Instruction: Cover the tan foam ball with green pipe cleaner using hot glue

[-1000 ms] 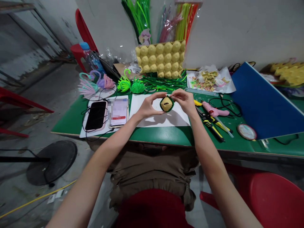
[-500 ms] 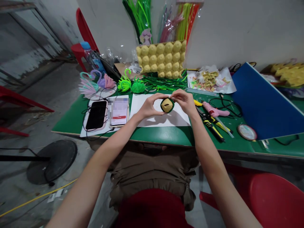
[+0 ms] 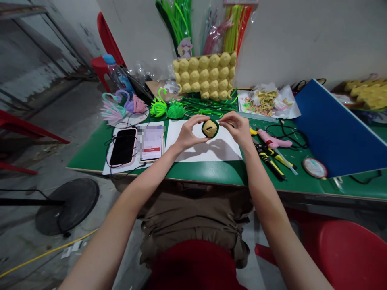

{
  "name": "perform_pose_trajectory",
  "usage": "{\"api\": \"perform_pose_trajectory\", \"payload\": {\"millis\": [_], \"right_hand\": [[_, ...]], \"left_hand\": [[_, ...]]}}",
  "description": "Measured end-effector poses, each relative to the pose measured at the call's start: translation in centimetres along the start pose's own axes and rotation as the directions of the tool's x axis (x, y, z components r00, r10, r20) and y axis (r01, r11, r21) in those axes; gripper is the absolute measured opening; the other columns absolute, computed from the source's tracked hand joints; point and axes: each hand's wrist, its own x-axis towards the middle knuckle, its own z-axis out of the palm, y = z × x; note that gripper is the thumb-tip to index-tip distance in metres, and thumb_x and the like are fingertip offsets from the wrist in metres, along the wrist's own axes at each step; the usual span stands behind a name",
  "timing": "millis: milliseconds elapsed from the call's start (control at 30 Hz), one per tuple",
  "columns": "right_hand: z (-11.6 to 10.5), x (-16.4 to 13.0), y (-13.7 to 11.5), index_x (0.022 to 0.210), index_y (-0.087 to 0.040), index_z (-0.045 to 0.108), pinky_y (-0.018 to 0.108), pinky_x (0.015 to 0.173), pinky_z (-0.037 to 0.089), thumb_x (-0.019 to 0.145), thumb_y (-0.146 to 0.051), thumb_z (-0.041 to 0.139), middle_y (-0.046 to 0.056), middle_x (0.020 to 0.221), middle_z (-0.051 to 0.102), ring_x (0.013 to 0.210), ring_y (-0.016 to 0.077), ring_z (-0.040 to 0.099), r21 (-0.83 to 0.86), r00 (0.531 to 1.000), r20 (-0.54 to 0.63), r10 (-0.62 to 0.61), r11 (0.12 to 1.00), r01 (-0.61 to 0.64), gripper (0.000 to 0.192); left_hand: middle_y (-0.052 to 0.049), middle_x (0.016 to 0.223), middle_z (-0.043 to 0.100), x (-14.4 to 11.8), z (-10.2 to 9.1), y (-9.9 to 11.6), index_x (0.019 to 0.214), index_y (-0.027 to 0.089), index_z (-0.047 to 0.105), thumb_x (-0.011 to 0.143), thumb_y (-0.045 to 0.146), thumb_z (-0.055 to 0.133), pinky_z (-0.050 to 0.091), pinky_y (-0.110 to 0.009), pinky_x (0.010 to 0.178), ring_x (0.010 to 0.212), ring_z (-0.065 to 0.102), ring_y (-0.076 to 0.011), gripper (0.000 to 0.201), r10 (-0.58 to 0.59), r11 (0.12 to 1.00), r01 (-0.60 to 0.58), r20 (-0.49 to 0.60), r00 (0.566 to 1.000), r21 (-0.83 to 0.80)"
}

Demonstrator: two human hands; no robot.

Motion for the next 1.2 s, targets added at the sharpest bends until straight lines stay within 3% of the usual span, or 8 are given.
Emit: {"api": "perform_pose_trajectory", "payload": {"millis": [200,533,933,1200], "right_hand": [[0.28,-0.07,-0.24,0.082,-0.022,0.078,0.032,0.076,0.060,0.077,-0.063,0.078,0.005,0.085,0.074,0.081,0.0179,0.071,0.024,1.000,-0.020,0.019,1.000,-0.018,0.042],[0.19,-0.19,-0.73,0.081,-0.024,0.082,0.031,0.071,0.062,0.074,-0.063,0.081,0.005,0.083,0.074,0.077,0.0170,0.071,0.005,1.000,-0.026,-0.002,1.000,0.002,0.040],[-0.08,-0.20,-0.74,0.083,-0.024,0.082,0.031,0.072,0.061,0.076,-0.064,0.079,0.006,0.088,0.071,0.080,0.0172,0.069,-0.024,1.000,0.021,-0.012,1.000,0.013,0.041],[-0.06,-0.21,-0.91,0.081,-0.023,0.081,0.031,0.069,0.059,0.075,-0.066,0.078,0.006,0.085,0.071,0.082,0.0179,0.069,-0.058,1.000,0.015,0.003,0.998,-0.002,0.043]], "left_hand": [[-0.013,0.126,0.072,-0.14,-0.13,0.16,0.132,0.019,0.062,0.082,0.030,0.082,0.056,-0.041,0.104,0.120,0.069,-0.0249,0.054,0.176,0.974,-0.170,-0.034,0.984,0.150],[-0.014,0.130,0.071,-0.39,-0.03,0.36,0.140,0.023,0.057,0.091,0.030,0.074,0.058,-0.042,0.104,0.123,0.069,-0.0250,0.052,0.272,0.937,-0.269,0.019,0.962,0.222],[-0.014,0.131,0.070,-0.42,-0.08,0.24,0.143,0.024,0.055,0.092,0.030,0.072,0.057,-0.039,0.105,0.123,0.069,-0.0239,0.054,0.289,0.926,-0.288,0.030,0.957,0.244],[-0.015,0.131,0.070,-0.73,-0.05,0.09,0.138,0.022,0.062,0.094,0.037,0.069,0.057,-0.042,0.106,0.124,0.068,-0.0253,0.047,0.201,0.939,-0.207,0.050,0.978,0.276]]}}
